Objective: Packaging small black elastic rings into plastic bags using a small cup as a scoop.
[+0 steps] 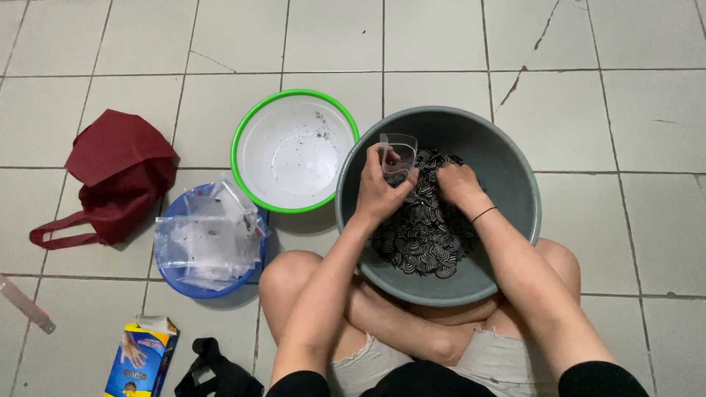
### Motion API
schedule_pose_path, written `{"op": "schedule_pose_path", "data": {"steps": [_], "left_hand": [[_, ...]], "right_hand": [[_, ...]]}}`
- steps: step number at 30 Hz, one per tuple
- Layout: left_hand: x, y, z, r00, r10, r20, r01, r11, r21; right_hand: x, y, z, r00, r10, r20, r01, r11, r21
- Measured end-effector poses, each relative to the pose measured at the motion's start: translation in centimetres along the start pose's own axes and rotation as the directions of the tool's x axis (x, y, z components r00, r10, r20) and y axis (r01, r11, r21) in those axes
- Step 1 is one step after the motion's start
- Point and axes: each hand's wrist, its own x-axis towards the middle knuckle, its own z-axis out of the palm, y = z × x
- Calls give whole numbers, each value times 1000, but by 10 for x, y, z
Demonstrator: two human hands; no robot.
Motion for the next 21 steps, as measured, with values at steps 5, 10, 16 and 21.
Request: {"op": "schedule_pose_path", "data": {"steps": [5,10,16,21], "left_hand": [[0,2,-2,1000,-8,12,8,1000,-7],[1,2,0,999,-29,40,30,999,-15],[0,7,-2,1000,-4,11,4,999,44],[1,4,-2,1000,-1,5,1,1000,18]], "right_hand": [[-1,-2,-7,1000,0,22,-1,999,51],[1,2,0,998,15,62,-18,999,51],[5,1,6,996,-3,84,-5,995,97],[10,3,15,998,-19,60,14,997,75]]}}
